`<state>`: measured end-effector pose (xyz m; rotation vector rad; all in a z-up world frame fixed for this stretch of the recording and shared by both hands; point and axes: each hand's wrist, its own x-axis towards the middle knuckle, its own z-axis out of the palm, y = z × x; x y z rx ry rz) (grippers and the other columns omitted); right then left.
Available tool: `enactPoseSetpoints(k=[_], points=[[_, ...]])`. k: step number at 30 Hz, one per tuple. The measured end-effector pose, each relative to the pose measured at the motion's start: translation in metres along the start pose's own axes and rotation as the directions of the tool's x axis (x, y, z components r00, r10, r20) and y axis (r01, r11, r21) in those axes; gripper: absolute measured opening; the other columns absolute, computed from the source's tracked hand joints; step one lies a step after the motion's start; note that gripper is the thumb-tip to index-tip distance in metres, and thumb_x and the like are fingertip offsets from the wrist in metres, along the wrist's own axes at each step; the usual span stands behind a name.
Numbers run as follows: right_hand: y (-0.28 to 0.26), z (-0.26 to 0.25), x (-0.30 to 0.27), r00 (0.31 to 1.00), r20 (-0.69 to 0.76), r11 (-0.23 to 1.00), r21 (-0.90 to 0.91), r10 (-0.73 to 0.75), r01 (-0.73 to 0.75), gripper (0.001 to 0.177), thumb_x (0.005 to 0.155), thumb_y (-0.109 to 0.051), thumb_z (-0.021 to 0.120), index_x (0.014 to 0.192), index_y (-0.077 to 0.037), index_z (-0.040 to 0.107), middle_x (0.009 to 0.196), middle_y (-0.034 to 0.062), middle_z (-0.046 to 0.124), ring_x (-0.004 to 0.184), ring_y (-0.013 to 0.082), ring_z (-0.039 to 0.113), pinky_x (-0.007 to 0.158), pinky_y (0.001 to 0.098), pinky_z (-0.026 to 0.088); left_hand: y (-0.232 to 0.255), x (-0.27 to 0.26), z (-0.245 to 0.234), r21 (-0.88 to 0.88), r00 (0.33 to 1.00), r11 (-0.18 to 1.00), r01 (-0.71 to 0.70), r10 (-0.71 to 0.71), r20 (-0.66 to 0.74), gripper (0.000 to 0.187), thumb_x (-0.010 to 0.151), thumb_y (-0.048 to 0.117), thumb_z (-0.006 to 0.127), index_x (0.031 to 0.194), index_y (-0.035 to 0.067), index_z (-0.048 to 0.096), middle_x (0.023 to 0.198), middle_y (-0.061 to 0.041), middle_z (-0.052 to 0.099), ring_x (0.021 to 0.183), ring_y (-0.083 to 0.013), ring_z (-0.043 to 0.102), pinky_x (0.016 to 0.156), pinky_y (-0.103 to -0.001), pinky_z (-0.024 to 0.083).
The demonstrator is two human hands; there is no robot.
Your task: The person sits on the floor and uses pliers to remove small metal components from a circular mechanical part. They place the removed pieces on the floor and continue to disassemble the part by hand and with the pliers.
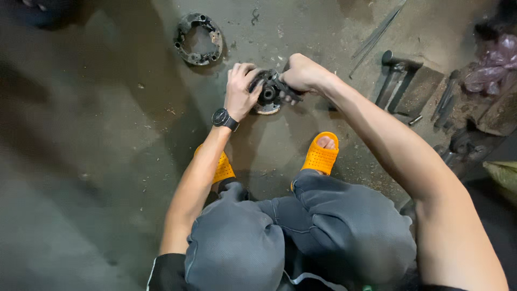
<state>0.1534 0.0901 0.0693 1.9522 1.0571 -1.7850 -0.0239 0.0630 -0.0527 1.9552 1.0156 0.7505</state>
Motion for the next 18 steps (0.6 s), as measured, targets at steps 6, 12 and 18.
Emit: enactPoseSetpoints(k=[6,12,18], points=[[0.002,-0.005,0.004,0.999,0.011,0.998,0.051,-0.034,0.033,0.034,0.099,-0.016,0.051,0.102,0.016,0.063,0.072,0.0166,0.064,0.061,0.0252,0.067,0.056,0.0411,0.056,-0.002,0.002,0.000,0.005,0.999,1.000,-0.018,0.018,0.027,0.017,0.086,0.015,0.069,0.101,0.011,0.063,0.096,-0.004,0.055,0.095,-0.0246,0.053,0.079,-0.035,0.038],[0.014,-0.006,0.014,1.000,-0.011,0.997,0.075,-0.006,0.007,0.039,0.101,-0.022,0.049,0.080,0.006,0.067,0.057,0.0120,0.056,0.049,0.0199,0.057,0.049,0.0321,0.049,-0.005,0.001,0.002,0.009,0.999,1.000,-0.008,0.007,0.051,0.016,0.086,0.017,0.070,0.101,0.013,0.064,0.096,-0.003,0.057,0.095,-0.0233,0.053,0.081,-0.035,0.039],[-0.006,-0.014,-0.023,0.993,-0.055,0.994,-0.038,-0.106,0.104,0.035,0.102,-0.018,0.051,0.093,0.013,0.064,0.062,0.0142,0.055,0.052,0.0187,0.053,0.047,0.0351,0.046,0.009,-0.006,-0.001,0.110,1.000,0.994,0.002,-0.003,0.009,0.032,0.091,0.015,0.066,0.120,0.007,0.056,0.112,-0.012,0.056,0.106,-0.0294,0.053,0.083,-0.040,0.040]])
